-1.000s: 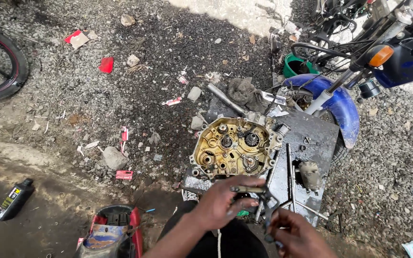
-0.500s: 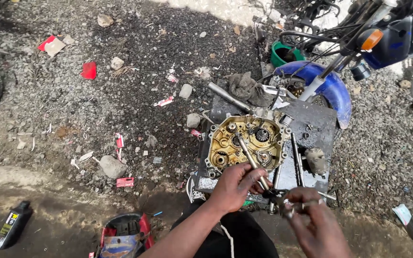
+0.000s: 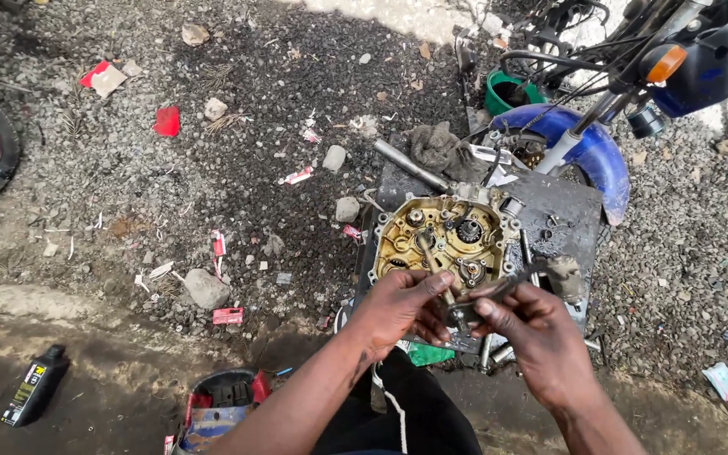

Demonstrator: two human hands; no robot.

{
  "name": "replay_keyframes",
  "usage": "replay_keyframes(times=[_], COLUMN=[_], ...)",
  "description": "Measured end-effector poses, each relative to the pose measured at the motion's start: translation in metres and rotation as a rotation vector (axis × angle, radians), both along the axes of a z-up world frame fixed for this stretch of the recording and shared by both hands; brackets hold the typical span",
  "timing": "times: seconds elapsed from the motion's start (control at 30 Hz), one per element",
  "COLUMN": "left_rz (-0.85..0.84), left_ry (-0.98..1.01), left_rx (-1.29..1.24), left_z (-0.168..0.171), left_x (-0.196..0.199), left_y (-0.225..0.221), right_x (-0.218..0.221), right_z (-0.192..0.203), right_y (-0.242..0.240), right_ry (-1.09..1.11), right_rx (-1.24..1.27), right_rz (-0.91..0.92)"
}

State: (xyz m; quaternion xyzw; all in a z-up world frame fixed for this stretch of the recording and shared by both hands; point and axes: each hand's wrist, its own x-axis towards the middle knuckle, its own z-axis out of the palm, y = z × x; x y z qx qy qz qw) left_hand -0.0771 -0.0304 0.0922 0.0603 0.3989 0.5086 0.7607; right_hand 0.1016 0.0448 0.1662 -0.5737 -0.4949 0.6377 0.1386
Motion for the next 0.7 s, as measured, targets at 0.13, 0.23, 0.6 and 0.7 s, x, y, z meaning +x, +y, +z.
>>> replay_keyframes(times=[0.13,0.23,0.6,0.7], left_rz=[-0.055,0.115,0.051,-0.056], left_ry=[0.111,0.38,0.857,0.783], left_rx=[-0.008,-0.171,-0.125,-0.165], left_z=[0.003,-0.014,-0.142,-0.143], left_x=[-0.03,-0.058,-0.073,-0.063], left_y=[-0.009,-0.016,0.006,0.003], right_x=[-0.008,-0.027,-0.082,-0.08], right_z=[0.007,0.03,0.0,-0.02], right_y=[0.022,0.036,0.069,0.073], right_ry=[0.092,-0.218,0.12,0.112], right_rx=[0.003,0.001,0.057,0.102], right_rz=[0.111,0.19,0.423,0.438])
